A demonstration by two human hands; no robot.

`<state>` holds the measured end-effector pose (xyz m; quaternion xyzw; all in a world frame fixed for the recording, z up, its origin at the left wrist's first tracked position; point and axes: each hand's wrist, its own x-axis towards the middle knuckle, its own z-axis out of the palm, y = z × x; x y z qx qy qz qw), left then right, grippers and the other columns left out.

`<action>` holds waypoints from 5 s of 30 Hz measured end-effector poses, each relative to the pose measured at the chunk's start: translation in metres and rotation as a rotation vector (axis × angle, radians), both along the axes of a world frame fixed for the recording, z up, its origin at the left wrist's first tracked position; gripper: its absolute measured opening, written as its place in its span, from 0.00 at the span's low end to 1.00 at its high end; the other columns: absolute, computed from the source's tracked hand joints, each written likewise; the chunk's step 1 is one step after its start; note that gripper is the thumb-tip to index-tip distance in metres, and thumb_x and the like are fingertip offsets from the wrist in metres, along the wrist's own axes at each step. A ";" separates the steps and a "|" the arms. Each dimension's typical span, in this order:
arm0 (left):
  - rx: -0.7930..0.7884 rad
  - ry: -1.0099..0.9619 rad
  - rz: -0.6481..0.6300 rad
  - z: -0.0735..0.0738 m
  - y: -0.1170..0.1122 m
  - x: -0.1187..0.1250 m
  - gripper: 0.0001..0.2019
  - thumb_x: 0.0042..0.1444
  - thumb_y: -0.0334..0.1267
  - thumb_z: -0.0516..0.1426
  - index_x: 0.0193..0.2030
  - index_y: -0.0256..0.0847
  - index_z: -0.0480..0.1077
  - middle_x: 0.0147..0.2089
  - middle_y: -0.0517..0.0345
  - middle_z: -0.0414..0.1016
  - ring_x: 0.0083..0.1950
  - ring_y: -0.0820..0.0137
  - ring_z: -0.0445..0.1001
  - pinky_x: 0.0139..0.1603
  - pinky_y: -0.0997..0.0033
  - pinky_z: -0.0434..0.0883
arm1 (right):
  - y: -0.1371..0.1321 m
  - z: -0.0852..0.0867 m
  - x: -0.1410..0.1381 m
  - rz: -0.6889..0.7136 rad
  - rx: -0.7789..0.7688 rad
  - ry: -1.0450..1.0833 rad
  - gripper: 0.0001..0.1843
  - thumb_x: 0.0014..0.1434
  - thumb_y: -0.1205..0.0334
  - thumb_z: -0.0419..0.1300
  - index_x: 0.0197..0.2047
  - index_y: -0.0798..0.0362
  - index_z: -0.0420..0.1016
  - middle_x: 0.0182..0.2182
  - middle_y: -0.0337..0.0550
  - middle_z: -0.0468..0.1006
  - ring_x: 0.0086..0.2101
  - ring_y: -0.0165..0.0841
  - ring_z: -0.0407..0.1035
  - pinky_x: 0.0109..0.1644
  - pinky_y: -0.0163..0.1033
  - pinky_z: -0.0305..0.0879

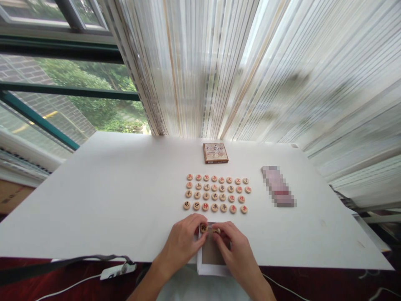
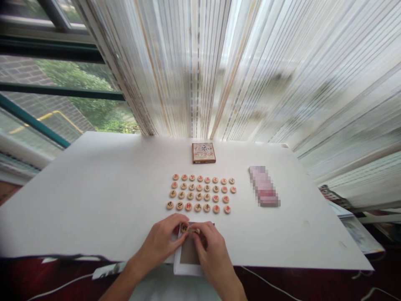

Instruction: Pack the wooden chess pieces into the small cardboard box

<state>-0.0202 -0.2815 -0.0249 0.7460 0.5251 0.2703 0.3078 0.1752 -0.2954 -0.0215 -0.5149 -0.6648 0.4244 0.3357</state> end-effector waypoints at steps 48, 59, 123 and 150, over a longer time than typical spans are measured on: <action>0.004 -0.019 -0.033 -0.003 0.000 -0.003 0.09 0.58 0.27 0.61 0.42 0.45 0.71 0.50 0.60 0.78 0.51 0.66 0.76 0.54 0.68 0.72 | 0.001 -0.017 -0.011 -0.097 0.211 -0.236 0.10 0.65 0.72 0.57 0.41 0.48 0.77 0.37 0.42 0.80 0.37 0.37 0.78 0.42 0.40 0.75; -0.048 0.041 0.030 -0.004 -0.002 -0.003 0.17 0.57 0.31 0.62 0.52 0.46 0.68 0.45 0.60 0.78 0.39 0.67 0.76 0.45 0.67 0.73 | -0.001 -0.019 -0.006 -0.001 0.227 -0.255 0.14 0.65 0.74 0.58 0.49 0.46 0.75 0.44 0.43 0.80 0.42 0.37 0.77 0.47 0.41 0.76; -0.050 0.048 -0.041 0.007 0.001 0.001 0.14 0.60 0.31 0.63 0.51 0.48 0.72 0.48 0.62 0.78 0.49 0.67 0.78 0.53 0.69 0.74 | 0.006 -0.029 0.015 0.052 0.490 -0.460 0.18 0.66 0.66 0.62 0.58 0.45 0.73 0.50 0.45 0.81 0.50 0.44 0.72 0.55 0.51 0.65; -0.095 -0.032 -0.044 0.001 0.000 0.003 0.13 0.61 0.31 0.62 0.51 0.47 0.71 0.48 0.62 0.75 0.45 0.68 0.77 0.52 0.70 0.73 | 0.003 -0.027 0.017 0.075 0.488 -0.349 0.18 0.67 0.68 0.60 0.58 0.48 0.71 0.51 0.47 0.79 0.55 0.43 0.71 0.59 0.53 0.70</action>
